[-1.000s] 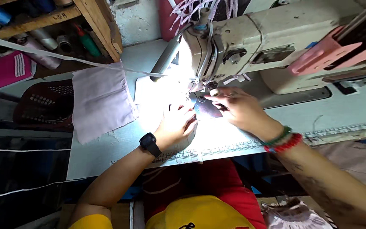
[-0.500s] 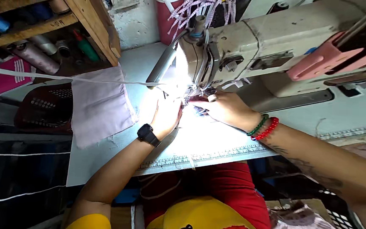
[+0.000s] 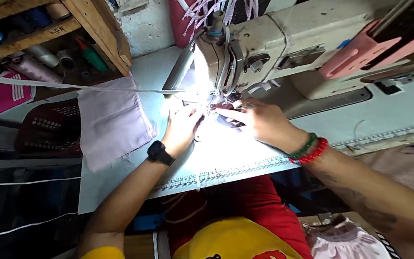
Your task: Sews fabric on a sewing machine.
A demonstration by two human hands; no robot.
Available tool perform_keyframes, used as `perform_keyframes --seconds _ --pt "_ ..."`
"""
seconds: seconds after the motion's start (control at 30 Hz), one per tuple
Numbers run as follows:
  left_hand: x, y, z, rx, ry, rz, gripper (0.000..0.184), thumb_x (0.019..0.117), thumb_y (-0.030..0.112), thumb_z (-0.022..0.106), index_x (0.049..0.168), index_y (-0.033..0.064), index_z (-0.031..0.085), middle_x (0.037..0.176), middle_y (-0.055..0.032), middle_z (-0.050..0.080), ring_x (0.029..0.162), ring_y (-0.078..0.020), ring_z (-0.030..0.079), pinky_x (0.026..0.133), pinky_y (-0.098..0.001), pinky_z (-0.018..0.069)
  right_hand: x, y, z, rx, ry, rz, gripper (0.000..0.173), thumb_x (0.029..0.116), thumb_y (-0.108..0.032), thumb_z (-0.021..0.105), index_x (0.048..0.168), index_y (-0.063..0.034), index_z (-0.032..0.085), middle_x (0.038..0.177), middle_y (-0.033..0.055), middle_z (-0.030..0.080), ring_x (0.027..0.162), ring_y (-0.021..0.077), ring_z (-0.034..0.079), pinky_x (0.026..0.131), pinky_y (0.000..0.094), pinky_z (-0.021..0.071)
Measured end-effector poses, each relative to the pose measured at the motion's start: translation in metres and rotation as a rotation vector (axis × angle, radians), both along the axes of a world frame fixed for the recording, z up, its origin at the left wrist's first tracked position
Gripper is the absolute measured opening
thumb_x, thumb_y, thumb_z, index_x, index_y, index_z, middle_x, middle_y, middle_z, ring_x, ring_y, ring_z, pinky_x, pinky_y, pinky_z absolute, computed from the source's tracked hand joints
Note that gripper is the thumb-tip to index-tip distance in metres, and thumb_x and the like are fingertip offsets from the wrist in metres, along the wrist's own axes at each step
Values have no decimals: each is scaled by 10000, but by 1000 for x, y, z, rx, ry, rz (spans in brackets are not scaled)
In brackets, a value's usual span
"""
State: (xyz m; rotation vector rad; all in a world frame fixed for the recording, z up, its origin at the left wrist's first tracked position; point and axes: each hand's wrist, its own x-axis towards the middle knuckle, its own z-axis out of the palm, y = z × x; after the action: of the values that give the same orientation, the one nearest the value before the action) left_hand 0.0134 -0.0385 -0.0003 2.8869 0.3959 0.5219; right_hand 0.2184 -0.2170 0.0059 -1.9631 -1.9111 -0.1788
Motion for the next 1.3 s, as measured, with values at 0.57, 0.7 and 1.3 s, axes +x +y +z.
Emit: perform_keyframes --seconds 0.57,0.7,1.3 --pt "16 -10 -13 91 10 -9 220 1010 203 554 1104 100 725 1085 -92 647 1075 -288 600 943 -527 411 22 39 -6 57 360 -271 228 993 -221 627 1025 -16 721 962 203 707 915 384 696 788 608 540" --pt "17 -9 -15 106 9 -20 222 1019 208 542 1111 103 715 1118 -96 637 1091 -282 598 957 -518 415 69 4 -7 95 505 -498 345 1041 -265 545 1023 55 673 896 232 656 848 379 654 789 600 506" --pt "18 -10 -10 90 47 4 195 1012 165 550 1096 94 711 1098 -107 646 1038 -323 602 901 -556 417 39 -6 1 146 784 -539 218 1047 -168 586 1163 12 625 970 137 701 797 201 692 788 410 584"
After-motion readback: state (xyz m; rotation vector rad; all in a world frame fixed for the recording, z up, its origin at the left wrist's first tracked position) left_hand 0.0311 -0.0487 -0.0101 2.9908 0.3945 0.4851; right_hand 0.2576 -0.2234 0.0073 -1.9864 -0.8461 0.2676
